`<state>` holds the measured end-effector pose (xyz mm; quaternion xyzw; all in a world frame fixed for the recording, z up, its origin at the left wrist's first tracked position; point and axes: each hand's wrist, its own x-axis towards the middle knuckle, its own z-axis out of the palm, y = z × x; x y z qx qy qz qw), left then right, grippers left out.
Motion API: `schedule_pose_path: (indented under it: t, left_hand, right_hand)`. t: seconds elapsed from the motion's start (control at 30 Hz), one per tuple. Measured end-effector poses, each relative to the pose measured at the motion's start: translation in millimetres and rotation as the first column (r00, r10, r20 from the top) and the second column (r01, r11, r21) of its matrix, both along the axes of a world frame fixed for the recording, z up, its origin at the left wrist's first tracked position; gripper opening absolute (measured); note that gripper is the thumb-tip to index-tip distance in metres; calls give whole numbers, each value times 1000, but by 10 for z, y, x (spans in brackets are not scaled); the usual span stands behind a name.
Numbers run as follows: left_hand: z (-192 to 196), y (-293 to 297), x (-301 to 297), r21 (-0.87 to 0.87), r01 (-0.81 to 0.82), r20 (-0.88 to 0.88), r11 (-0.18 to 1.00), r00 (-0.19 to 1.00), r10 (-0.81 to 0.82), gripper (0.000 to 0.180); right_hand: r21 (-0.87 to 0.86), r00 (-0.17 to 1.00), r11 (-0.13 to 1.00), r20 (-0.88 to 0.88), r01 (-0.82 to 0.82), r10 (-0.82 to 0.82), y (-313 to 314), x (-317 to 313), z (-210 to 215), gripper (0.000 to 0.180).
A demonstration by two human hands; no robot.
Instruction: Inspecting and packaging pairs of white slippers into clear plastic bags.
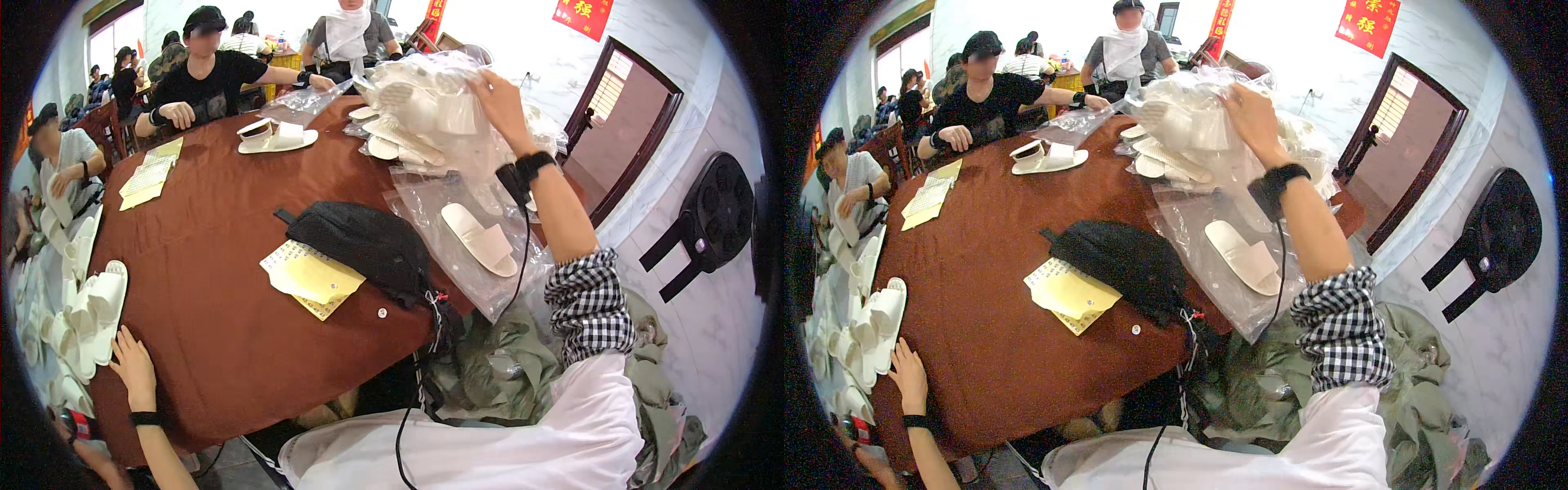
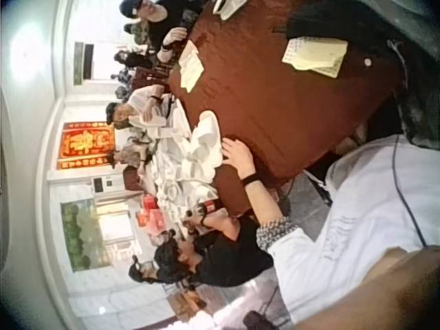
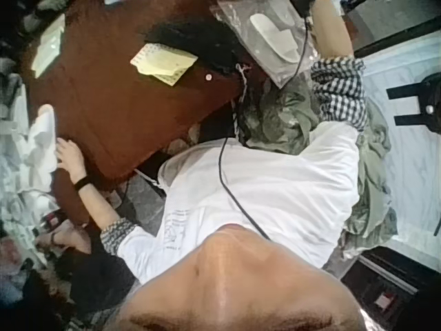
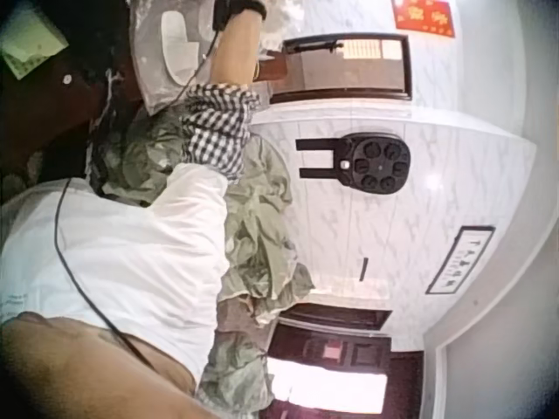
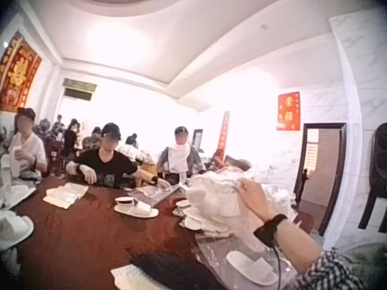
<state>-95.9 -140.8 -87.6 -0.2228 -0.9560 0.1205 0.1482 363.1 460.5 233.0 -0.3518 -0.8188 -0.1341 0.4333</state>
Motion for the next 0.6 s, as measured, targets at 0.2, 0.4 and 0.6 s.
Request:
schedule_pose_path:
  t: [0.2, 0.4, 0.6]
  left_hand:
    - [0, 67, 66, 26, 12, 3, 1000, 1000, -12, 54]
    - [25, 25, 119, 41, -13, 8, 999, 1000, 13, 55]
    - [74, 31, 116, 56, -8, 20, 998, 1000, 7, 55]
  right_hand:
    - [-146, 948, 986, -318, -78, 28, 336, -456, -58, 39]
    - [-145, 150, 548, -988, -824, -35, 139, -793, -410, 20]
    - [-18, -7, 350, -997, -937, -72, 400, -945, -429, 18]
